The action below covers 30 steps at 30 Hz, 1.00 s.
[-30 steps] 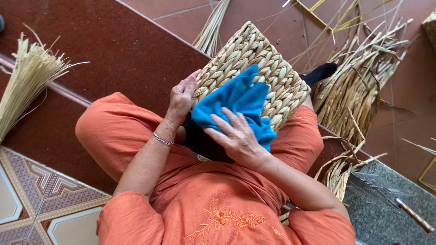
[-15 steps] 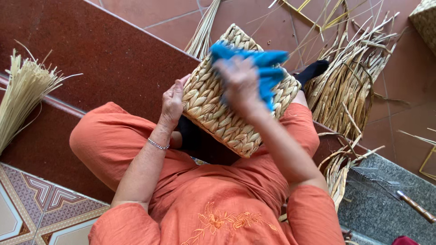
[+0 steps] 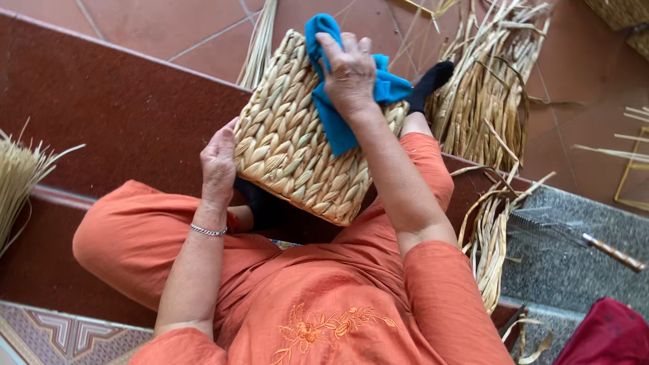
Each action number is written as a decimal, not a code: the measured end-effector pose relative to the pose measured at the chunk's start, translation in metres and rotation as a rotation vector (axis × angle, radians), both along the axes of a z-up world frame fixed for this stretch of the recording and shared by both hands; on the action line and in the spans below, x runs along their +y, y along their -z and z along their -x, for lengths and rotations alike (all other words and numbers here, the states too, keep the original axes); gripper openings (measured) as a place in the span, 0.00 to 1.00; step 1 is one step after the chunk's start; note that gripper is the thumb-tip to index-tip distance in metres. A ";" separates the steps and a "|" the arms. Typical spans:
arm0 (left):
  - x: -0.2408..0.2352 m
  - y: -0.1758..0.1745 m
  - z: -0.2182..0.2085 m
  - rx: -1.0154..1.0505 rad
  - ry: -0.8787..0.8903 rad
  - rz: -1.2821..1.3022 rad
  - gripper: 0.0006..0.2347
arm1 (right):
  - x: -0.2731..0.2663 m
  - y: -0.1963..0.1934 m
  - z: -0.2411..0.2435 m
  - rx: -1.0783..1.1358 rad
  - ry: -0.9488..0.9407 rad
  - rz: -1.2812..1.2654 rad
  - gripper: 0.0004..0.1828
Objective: The person trims excess strands from a woven basket using shears, then wipes the basket with a blue cloth. The person rotates the basket to clean different sides and the interior.
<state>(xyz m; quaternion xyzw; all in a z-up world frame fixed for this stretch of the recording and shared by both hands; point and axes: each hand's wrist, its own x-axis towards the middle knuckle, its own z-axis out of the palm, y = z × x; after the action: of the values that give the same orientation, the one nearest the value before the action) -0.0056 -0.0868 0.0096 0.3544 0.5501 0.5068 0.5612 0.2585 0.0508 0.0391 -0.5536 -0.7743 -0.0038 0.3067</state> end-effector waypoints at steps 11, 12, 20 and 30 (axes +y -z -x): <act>0.005 -0.007 0.002 -0.006 0.013 0.038 0.19 | -0.181 -0.054 0.006 0.087 -0.608 0.049 0.22; 0.006 -0.009 0.002 -0.004 0.019 0.038 0.19 | -0.167 -0.047 -0.006 -0.070 -0.506 0.031 0.21; 0.004 -0.007 0.002 0.039 0.009 0.039 0.19 | -0.087 -0.026 -0.082 -0.100 0.031 0.068 0.19; -0.005 -0.007 0.003 0.087 0.023 0.041 0.18 | -0.224 -0.054 -0.042 0.103 -0.457 0.136 0.23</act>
<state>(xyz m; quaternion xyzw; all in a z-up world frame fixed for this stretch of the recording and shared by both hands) -0.0082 -0.0919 0.0166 0.3708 0.5801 0.4730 0.5498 0.3000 -0.1734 0.0927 -0.3828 -0.8612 0.1461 0.3009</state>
